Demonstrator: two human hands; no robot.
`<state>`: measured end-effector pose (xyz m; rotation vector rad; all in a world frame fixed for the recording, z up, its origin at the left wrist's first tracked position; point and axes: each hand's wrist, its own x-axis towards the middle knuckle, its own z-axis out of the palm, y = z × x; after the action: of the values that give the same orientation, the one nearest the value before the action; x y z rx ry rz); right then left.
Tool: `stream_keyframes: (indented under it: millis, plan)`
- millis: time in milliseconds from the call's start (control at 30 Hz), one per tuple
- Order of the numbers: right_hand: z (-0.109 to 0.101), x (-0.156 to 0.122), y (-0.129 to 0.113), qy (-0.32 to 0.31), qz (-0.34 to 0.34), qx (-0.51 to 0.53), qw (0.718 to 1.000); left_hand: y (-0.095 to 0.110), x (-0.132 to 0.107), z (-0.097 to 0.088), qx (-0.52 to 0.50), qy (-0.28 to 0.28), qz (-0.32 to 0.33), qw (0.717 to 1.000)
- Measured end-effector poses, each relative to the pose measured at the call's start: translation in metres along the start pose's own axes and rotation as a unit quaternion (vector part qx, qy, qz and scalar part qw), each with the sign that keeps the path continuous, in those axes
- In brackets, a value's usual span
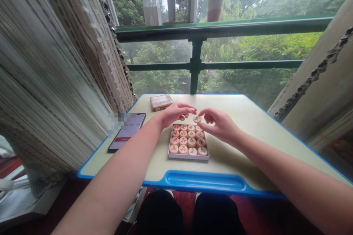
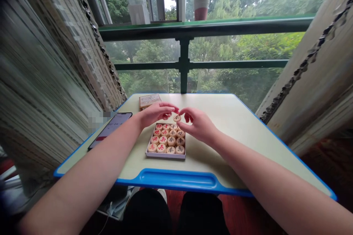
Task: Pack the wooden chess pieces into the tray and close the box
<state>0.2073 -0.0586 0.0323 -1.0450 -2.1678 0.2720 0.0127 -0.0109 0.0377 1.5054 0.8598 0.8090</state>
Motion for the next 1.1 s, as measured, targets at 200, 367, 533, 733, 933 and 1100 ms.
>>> stream_keyframes:
  millis: [200, 367, 533, 733, 933, 1100]
  plan:
    - [-0.011, -0.002, -0.011, -0.19, -0.036, 0.038, 0.98, -0.006, 0.005, -0.008, -0.017, 0.076, -0.002, 0.997]
    - [-0.015, -0.007, -0.026, -0.243, -0.066, 0.001, 0.968, -0.014, 0.008, -0.01, 0.001, 0.064, -0.014, 0.998]
    - [-0.015, -0.009, -0.031, -0.244, -0.064, -0.023, 0.967, -0.016, 0.008, -0.012, 0.034, 0.074, -0.025, 0.996]
    - [-0.012, -0.009, -0.03, -0.267, -0.053, -0.011, 0.962, -0.019, 0.01, -0.012, 0.085, 0.079, -0.029, 0.993]
    - [-0.012, -0.009, -0.031, -0.285, -0.049, -0.002, 0.957, -0.019, 0.01, -0.012, 0.073, 0.08, -0.029, 0.994]
    - [-0.013, -0.009, -0.034, -0.3, -0.05, 0.001, 0.953, -0.017, 0.009, -0.012, 0.06, 0.082, -0.033, 0.994]
